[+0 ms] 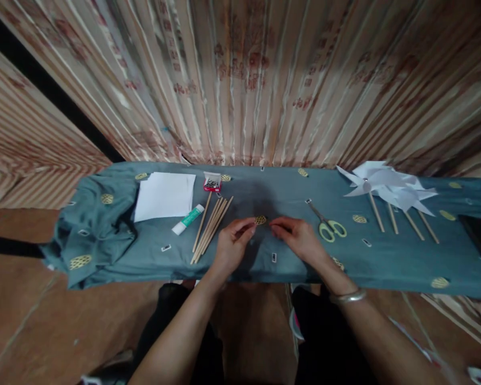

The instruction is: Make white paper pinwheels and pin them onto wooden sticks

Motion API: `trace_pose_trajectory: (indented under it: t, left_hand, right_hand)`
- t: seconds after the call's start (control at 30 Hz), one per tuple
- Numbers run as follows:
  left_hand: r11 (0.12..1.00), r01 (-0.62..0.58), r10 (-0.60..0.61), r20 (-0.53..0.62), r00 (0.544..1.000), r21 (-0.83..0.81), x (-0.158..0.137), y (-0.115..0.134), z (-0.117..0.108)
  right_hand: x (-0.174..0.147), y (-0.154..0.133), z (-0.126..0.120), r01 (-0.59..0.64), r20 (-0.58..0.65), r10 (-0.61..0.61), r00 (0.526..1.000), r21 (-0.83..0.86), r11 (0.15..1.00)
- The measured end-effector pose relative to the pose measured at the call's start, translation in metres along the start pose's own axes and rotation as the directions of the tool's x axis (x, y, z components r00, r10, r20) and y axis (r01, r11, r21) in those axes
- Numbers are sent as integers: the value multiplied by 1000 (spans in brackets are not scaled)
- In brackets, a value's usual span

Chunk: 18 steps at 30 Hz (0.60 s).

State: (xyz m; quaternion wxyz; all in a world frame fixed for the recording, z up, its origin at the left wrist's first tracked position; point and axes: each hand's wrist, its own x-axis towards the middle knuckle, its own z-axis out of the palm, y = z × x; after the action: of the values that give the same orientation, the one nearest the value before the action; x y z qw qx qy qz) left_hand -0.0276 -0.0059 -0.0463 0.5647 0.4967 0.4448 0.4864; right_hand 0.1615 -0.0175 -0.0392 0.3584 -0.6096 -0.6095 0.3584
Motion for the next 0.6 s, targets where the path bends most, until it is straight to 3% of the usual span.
trace_pose_trajectory:
  t: [0.07, 0.13, 0.2, 0.27, 0.37, 0.47, 0.6]
  left_hand:
    - [1000, -17, 18, -19, 1000, 23, 0, 2, -7]
    - [1000, -14, 14, -17, 1000, 16, -2, 7, -14]
    - [1000, 9, -9, 22, 1000, -19, -4, 14, -19]
    - [998, 29, -24, 87, 996, -58, -9, 21, -23]
    - [991, 91, -74, 161, 984, -100, -17, 29, -28]
    - [977, 169, -146, 172, 974, -128, -22, 32, -32]
    - [970, 196, -176, 138, 975, -143, -26, 33, -36]
  right_hand:
    - [2, -9, 21, -105, 84, 87, 993, 243, 964]
    - [3, -17, 36, -250, 237, 145, 961, 512, 822]
    - [1, -21, 49, -361, 379, 127, 916, 647, 671]
    - [-2, -22, 63, -468, 521, 75, 850, 682, 562]
    - [-6, -19, 85, -635, 720, -48, 692, 640, 433]
    - [-8, -15, 104, -709, 813, -152, 562, 568, 417]
    - [-13, -13, 122, -749, 848, -251, 466, 530, 398]
